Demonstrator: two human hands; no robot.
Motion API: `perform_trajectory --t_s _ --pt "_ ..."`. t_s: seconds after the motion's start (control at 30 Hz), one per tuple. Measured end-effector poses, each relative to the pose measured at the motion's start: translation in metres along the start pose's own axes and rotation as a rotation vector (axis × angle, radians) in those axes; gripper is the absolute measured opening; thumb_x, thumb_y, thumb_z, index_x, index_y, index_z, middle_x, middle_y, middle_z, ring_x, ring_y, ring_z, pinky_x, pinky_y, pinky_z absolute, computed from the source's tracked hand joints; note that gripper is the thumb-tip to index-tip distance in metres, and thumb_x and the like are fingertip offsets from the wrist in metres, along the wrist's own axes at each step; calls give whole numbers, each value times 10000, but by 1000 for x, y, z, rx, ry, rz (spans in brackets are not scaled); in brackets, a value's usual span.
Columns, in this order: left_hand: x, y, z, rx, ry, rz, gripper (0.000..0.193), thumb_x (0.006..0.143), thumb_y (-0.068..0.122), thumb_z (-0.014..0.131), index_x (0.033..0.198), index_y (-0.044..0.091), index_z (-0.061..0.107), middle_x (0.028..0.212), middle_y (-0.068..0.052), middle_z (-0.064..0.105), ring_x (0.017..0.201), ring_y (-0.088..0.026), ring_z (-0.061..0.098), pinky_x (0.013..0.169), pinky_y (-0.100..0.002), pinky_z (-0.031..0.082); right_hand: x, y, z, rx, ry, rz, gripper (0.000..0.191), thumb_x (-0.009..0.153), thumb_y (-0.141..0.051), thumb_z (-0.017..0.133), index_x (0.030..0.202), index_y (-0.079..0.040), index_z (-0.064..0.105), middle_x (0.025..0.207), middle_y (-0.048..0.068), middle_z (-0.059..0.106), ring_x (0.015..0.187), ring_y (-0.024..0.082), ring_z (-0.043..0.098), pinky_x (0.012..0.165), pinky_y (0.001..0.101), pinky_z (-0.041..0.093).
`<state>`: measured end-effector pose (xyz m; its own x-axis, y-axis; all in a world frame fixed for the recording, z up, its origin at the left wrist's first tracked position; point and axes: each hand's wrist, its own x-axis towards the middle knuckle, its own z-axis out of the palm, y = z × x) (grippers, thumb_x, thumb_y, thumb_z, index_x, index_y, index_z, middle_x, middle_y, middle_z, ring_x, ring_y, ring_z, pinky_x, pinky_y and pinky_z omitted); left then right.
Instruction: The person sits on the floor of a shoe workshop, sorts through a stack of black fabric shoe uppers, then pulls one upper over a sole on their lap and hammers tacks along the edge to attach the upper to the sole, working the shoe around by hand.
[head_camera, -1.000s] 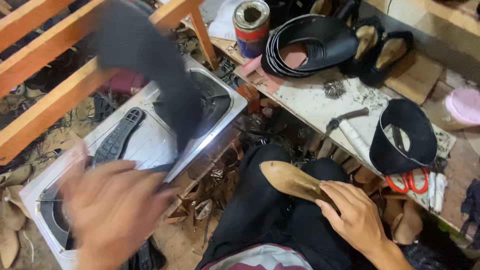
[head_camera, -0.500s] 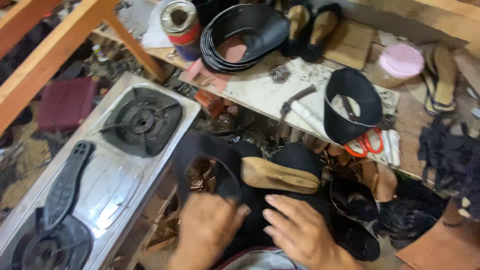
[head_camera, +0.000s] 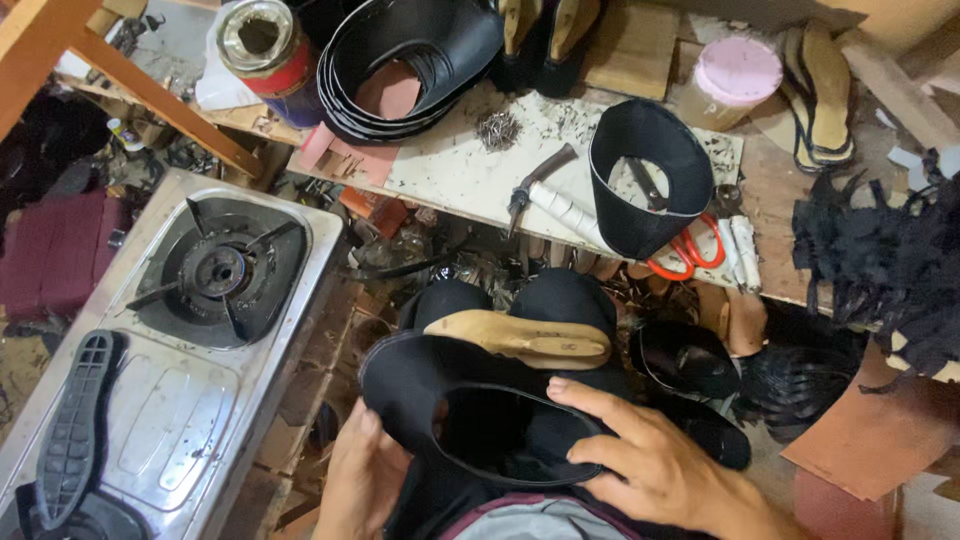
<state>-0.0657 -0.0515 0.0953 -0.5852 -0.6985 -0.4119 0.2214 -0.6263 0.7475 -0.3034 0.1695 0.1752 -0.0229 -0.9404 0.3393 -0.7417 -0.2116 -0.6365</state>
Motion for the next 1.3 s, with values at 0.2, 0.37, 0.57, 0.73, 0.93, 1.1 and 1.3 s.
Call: perform_trajectory --t_s 0.2,0.37,0.57,0.73,0.93,1.1,1.3 --pt "33 -11 -2 -61 -156 -38 425 905 142 686 1278 -51 621 1205 -135 726 1106 -233 687 1010 -403 513 6 19 -23 -98 102 102 276 699 -163 856 912 -87 698 1383 219 573 1235 375 625 1009 426 519" --pt "65 -22 0 4 -139 -66 203 911 117 701 1107 67 689 1041 -60 742 907 -161 695 787 -352 546 7 35 -29 -151 179 180 343 761 -127 824 1062 -46 682 1239 98 720 1217 298 672 1025 408 542" --pt "92 -29 -1 143 0 -125 125 925 149 729 1002 52 738 908 -24 733 771 -118 655 666 -278 532 -3 61 -12 7 172 385 622 667 -120 853 1247 11 670 1238 168 705 1173 323 658 996 412 500" --pt "100 -22 4 200 35 -136 142 889 148 737 987 49 761 887 -15 734 730 -95 654 631 -250 533 -11 78 -4 -19 251 322 501 714 -143 851 1175 -4 715 1216 147 741 1175 295 692 1020 383 522" --pt "115 -16 9 361 101 -105 131 846 143 811 909 42 757 833 -16 725 680 -88 621 590 -234 493 -7 88 2 -27 307 407 428 700 -159 880 1080 -15 747 1122 121 763 1042 256 739 915 347 569" --pt "127 -14 4 351 56 -62 157 829 141 834 900 31 747 817 -21 715 668 -90 617 577 -240 481 4 90 3 -76 275 413 401 684 -182 892 1026 -23 755 1075 104 772 979 243 747 858 331 577" --pt "134 -12 -4 511 55 -6 175 846 181 814 891 24 750 803 -28 726 677 -102 625 604 -249 495 12 86 4 -134 230 483 423 691 -214 884 1042 -16 755 1041 121 766 922 253 741 796 332 575"
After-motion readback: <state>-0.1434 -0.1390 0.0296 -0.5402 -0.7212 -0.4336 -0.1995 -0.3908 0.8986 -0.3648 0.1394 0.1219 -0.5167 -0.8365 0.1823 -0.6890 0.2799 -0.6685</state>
